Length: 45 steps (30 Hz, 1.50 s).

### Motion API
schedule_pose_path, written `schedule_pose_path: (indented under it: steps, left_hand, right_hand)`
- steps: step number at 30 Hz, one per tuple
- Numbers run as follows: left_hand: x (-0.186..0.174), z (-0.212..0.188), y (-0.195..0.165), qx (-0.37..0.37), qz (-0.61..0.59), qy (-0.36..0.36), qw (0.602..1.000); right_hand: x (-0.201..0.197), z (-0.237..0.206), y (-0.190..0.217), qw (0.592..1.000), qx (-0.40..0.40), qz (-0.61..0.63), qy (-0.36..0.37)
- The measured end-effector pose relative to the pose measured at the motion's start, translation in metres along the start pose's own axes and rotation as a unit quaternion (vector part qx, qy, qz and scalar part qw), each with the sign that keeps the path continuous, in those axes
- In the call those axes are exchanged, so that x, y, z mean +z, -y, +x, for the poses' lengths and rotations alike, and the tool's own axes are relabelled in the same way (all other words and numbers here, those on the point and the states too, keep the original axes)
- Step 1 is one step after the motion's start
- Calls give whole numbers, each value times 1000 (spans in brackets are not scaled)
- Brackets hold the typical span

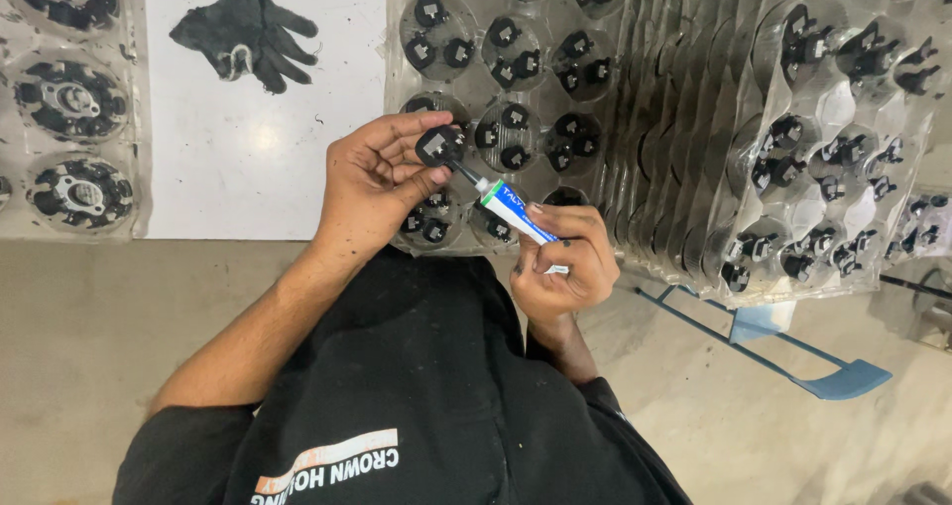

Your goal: The person squeezes adhesive from a tube onto small black components held in plastic trays, treating one component at a time and placing it back into the tray. They first wipe the tube with a cloth, then work through multiple trays of components, and finally set the tube down and reposition a tray.

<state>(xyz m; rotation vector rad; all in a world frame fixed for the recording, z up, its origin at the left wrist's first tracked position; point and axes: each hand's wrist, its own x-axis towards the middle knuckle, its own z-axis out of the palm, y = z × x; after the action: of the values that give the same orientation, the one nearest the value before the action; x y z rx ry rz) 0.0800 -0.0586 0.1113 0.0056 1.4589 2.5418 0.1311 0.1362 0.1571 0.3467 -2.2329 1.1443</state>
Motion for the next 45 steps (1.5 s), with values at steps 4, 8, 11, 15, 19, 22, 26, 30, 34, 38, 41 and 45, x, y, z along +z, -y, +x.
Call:
schedule_pose_path:
  steps: [4, 8, 11, 15, 19, 22, 26, 30, 34, 38, 41, 45]
  left_hand:
    - [0, -6, 6, -23, -33, 30, 999]
    - [0, -10, 14, -70, -93, 37, 992]
    - [-2, -13, 19, -74, -99, 53, 991]
    - [-6, -16, 22, -88, -94, 59, 990]
    - [-8, -16, 23, -115, -112, 53, 986]
    - [-8, -15, 23, -111, -141, 57, 982]
    - [-8, -15, 20, -125, -156, 65, 978]
    - [-10, -17, 19, -149, -172, 64, 972]
    - [-14, -12, 26, -150, -154, 51, 975]
    - [-30, 25, 51, -93, -25, -31, 995]
    - [-53, 77, 76, -39, 87, -44, 994]
    - [-75, 156, 106, -16, 138, -34, 990]
  right_hand:
    - [4, -4, -1, 999, 12, 24, -43]
    - [5, -7, -2, 998, 11, 30, -61]
    - [3, -8, -4, 999, -8, 28, -34]
    - [2, -8, -5, 999, -16, 22, -32]
    - [3, -9, -3, 999, -12, 4, -37]
    - [3, -9, -2, 999, -5, 4, -33]
    - [4, -8, -1, 1000, 3, 9, -30]
    - [2, -7, 1, 1000, 15, 8, -18]
    - [-3, -10, 0, 999, 48, -17, 2]
    - [-4, -19, -5, 992, 85, 32, -85]
    - [-9, -26, -11, 988, 107, 27, -105]
    - [-20, -35, -18, 988, 116, 17, -97]
